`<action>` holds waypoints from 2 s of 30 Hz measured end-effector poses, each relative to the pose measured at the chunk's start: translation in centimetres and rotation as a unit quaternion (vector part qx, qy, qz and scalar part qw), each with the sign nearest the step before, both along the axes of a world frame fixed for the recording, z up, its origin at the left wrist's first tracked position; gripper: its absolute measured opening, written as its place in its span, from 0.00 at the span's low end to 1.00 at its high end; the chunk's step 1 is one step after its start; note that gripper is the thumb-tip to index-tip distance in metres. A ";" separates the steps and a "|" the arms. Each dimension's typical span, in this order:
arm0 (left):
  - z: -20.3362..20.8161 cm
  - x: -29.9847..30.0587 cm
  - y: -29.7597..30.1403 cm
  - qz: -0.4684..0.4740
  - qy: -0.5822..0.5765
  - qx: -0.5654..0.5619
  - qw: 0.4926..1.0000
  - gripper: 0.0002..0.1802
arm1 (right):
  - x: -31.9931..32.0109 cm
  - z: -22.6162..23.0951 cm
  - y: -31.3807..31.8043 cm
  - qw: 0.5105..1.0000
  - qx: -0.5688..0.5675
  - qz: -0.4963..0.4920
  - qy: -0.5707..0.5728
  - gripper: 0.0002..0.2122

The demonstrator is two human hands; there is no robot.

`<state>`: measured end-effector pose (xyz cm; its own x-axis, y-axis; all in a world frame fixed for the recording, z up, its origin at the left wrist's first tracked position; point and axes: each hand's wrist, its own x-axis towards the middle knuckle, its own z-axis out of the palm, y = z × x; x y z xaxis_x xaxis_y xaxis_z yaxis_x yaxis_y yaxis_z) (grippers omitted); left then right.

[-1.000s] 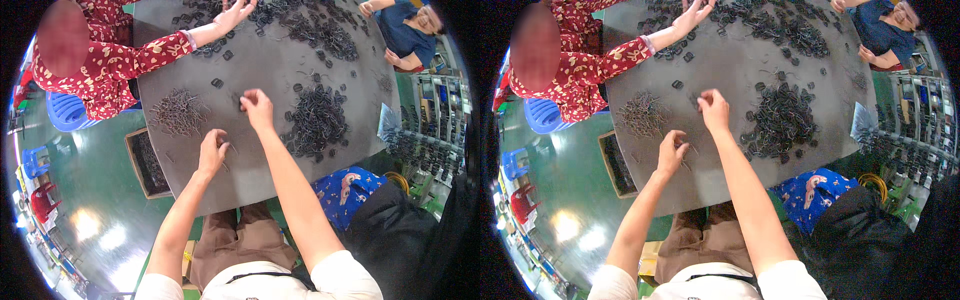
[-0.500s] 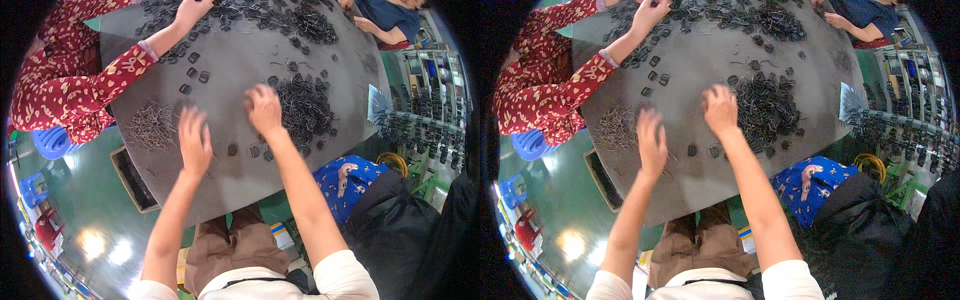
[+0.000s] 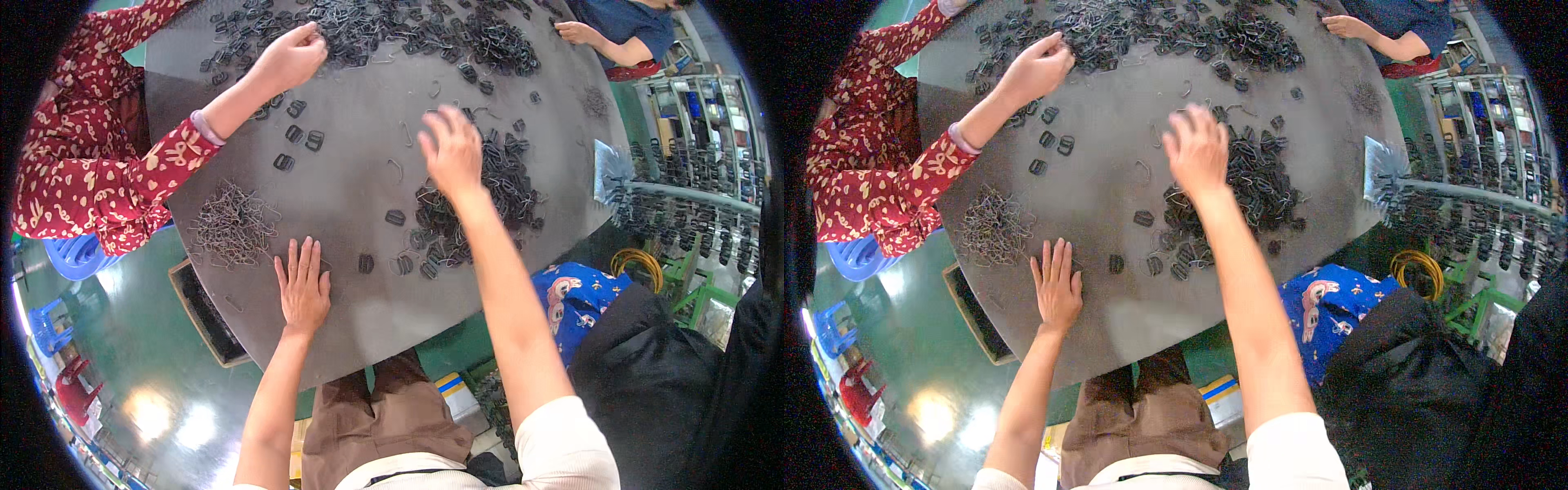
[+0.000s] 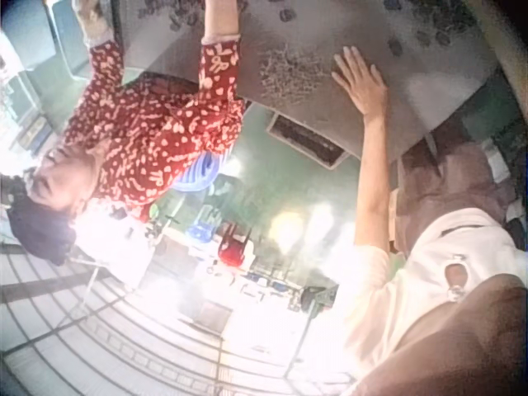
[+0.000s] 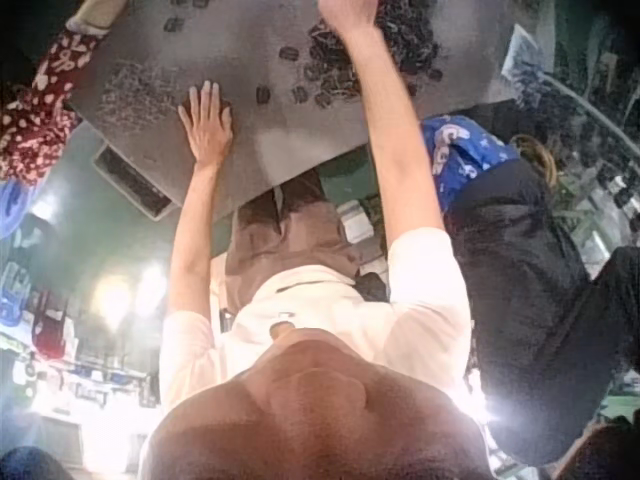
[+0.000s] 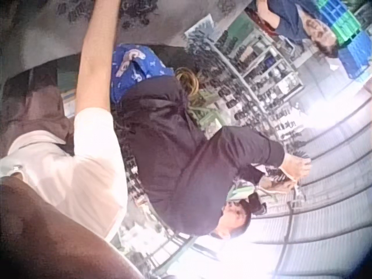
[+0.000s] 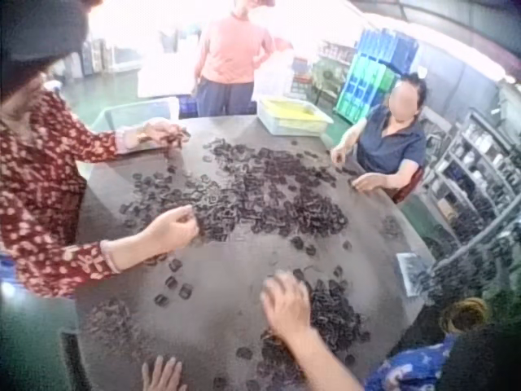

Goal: The person sorts through a pile of small black metal clips on a table and places them into a blue plastic basket.

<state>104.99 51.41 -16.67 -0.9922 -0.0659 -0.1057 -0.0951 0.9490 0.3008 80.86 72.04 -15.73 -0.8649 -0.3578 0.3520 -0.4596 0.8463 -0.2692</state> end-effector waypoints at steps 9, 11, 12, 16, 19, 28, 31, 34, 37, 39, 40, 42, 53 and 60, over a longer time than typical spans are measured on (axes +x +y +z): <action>-0.4 0.6 -0.3 0.036 0.053 0.062 0.996 0.23 | 4.6 -2.5 0.2 0.986 0.041 0.089 -0.133 0.19; -0.2 -0.3 0.6 0.055 0.097 0.075 0.991 0.22 | 7.8 -0.1 0.0 0.981 0.007 0.125 -0.149 0.16; 0.1 -0.2 1.2 0.039 0.104 0.083 0.990 0.23 | 9.3 1.0 -0.1 0.980 -0.004 0.133 -0.149 0.15; 1.0 -1.0 4.6 -0.016 0.096 0.094 0.991 0.23 | 13.9 2.5 0.9 0.983 -0.075 -0.007 -0.169 0.12; 0.9 -2.1 5.7 -0.035 0.083 0.116 0.989 0.20 | 16.0 2.5 0.1 0.976 -0.025 -0.115 -0.181 0.10; 0.8 -3.3 3.7 0.023 0.051 0.308 0.950 0.13 | 16.5 2.4 0.5 0.832 -0.337 -0.158 -0.413 0.06; 2.1 -3.4 3.7 0.118 -0.012 0.411 0.904 0.14 | 13.5 1.4 1.7 0.943 -0.203 -0.147 -0.218 0.13; 2.1 -2.5 2.4 0.206 -0.065 0.497 0.840 0.13 | 12.3 1.4 0.1 0.984 -0.054 -0.107 -0.130 0.19; 1.7 -1.3 1.4 0.306 -0.119 0.628 0.706 0.11 | 12.5 1.4 -0.6 0.988 -0.015 -0.012 -0.156 0.15; 1.4 -0.9 0.5 0.343 -0.142 0.699 0.611 0.12 | 12.9 1.7 -0.1 0.974 -0.055 -0.032 -0.216 0.11; 1.7 -0.8 0.4 0.364 -0.155 0.730 0.558 0.12 | 13.0 1.9 0.3 0.964 -0.073 -0.042 -0.252 0.10; 2.1 -1.2 1.5 0.320 -0.148 0.602 0.716 0.08 | 12.4 2.4 1.5 0.935 -0.237 -0.080 -0.251 0.07; 1.5 -1.5 10.9 0.000 -0.048 0.166 0.985 0.18 | 14.4 2.8 3.5 0.942 -0.178 -0.172 -0.228 0.05; 3.4 -1.8 7.6 0.131 -0.293 0.544 0.775 0.14 | 10.5 0.7 -0.9 0.990 -0.061 -0.090 -0.089 0.07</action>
<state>103.21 59.01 -13.26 -0.7197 0.1877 -0.6684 -0.6652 0.0892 0.7413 91.37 71.19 -14.98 -0.9630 -0.1565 0.2193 -0.2405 0.8662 -0.4380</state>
